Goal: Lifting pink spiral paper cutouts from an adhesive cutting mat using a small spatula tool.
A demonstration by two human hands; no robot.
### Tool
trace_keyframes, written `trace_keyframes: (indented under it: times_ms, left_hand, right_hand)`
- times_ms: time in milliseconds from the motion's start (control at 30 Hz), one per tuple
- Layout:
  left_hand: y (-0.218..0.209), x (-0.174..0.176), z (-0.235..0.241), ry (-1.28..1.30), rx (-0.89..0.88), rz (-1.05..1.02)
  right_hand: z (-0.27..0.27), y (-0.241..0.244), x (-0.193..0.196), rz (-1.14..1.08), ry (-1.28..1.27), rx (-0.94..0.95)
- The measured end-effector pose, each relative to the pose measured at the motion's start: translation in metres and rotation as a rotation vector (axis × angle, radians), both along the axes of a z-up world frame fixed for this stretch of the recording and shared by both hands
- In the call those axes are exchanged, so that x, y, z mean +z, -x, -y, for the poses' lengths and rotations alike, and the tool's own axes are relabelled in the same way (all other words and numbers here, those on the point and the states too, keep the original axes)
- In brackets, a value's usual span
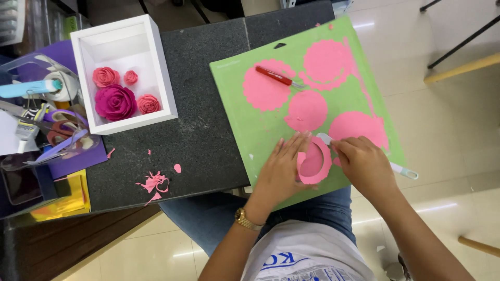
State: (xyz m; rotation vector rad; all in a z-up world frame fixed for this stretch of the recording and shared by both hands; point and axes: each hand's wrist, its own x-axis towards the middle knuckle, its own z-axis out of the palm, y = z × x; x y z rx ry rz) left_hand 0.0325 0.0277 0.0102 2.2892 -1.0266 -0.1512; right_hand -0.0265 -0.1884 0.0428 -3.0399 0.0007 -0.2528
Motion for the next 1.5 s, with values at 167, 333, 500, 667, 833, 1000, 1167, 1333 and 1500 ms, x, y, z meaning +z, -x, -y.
trace_keyframes:
  times_ms: [167, 333, 500, 667, 833, 1000, 1167, 1333, 1500]
  left_hand:
    - [0.001, -0.002, -0.01, 0.057, 0.102, 0.279]
    - [0.027, 0.012, -0.013, -0.254, 0.484, 0.104]
    - [0.027, 0.008, -0.014, -0.22, 0.488, 0.116]
    - [0.024, 0.012, -0.019, -0.195, 0.43, 0.016]
    - [0.022, 0.007, -0.021, -0.177, 0.434, 0.024]
    - [0.02, 0.004, -0.021, -0.153, 0.449, 0.064]
    - [0.018, 0.01, -0.022, -0.127, 0.441, 0.051]
    - [0.013, -0.002, -0.027, -0.111, 0.413, 0.066]
    - [-0.006, 0.007, -0.04, -0.102, 0.262, 0.066]
  right_hand:
    - [0.002, 0.007, 0.007, -0.089, -0.105, -0.001]
    - [-0.001, 0.012, -0.001, 0.005, 0.137, 0.092]
    - [-0.004, 0.007, -0.011, 0.022, 0.198, 0.122]
    - [-0.011, -0.009, -0.004, 0.042, 0.167, 0.15]
    - [-0.011, -0.015, 0.006, 0.017, 0.12, 0.19]
    - [-0.002, -0.012, 0.001, 0.003, 0.121, 0.199]
    - [-0.014, -0.021, 0.002, 0.021, 0.141, 0.232]
    - [-0.003, -0.04, 0.002, -0.048, 0.007, 0.321]
    - [0.008, -0.056, 0.026, -0.154, -0.036, 0.411]
